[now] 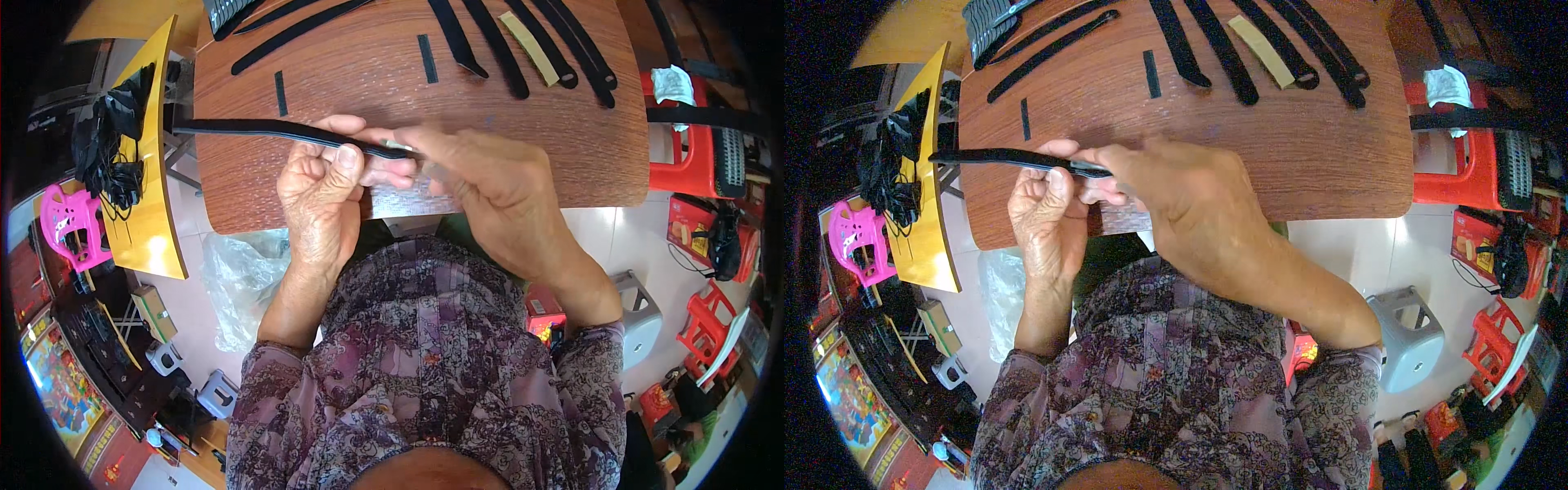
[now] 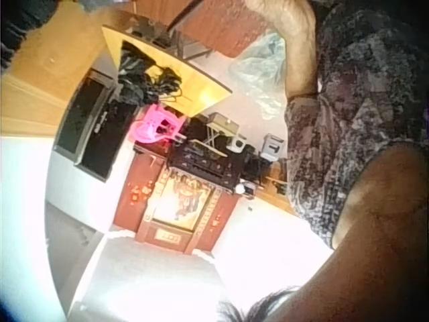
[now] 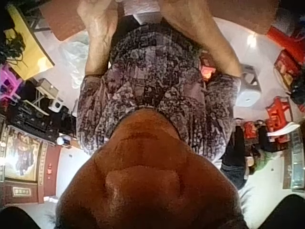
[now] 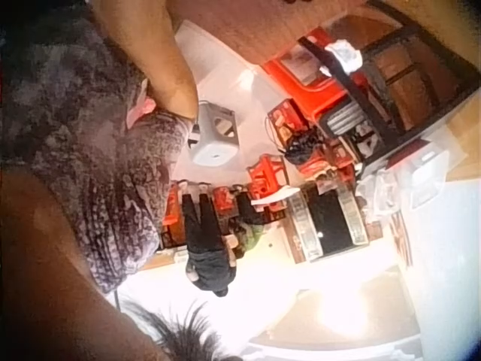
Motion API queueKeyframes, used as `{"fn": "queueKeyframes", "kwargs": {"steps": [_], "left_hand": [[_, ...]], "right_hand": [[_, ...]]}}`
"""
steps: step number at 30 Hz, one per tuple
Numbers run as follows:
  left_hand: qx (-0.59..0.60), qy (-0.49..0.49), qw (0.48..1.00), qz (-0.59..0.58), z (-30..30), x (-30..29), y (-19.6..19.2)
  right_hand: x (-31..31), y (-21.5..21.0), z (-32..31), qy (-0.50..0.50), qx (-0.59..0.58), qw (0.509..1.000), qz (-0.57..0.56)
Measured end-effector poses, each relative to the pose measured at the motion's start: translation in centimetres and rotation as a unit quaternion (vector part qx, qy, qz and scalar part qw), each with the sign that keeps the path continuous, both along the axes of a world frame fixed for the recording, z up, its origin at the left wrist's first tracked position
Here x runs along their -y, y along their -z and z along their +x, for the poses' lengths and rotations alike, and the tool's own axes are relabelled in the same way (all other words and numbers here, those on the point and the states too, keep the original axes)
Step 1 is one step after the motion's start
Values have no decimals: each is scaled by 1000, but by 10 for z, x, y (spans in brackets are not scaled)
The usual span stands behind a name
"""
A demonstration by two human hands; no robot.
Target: The recorder is seen assembling plastic hardware onto black velcro straps using a small metal tool.
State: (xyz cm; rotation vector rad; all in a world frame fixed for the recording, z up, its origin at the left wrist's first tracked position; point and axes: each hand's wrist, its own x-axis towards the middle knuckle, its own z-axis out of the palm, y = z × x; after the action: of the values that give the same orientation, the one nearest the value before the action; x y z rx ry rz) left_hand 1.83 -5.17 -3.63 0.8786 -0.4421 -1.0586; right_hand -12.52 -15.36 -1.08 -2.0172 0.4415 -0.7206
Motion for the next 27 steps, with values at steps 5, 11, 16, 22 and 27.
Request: {"fn": "queueKeyframes", "kwargs": {"steps": [5,11,16,22,27], "left_hand": [[28,-6,1000,7,-1,1,0],[40,-7,999,1,-5,2,-1],[67,-15,998,8,-7,1,-2],[73,-38,996,46,-11,1,-5],[97,-39,993,49,-11,1,-4]], "right_hand": [[0,-1,-3,47,-49,983,-172],[-2,5,-2,73,-60,949,-301],[-2,8,2,96,-22,928,-359],[-5,7,4,87,-27,932,-352],[-6,9,4,81,-32,928,-361]]}}
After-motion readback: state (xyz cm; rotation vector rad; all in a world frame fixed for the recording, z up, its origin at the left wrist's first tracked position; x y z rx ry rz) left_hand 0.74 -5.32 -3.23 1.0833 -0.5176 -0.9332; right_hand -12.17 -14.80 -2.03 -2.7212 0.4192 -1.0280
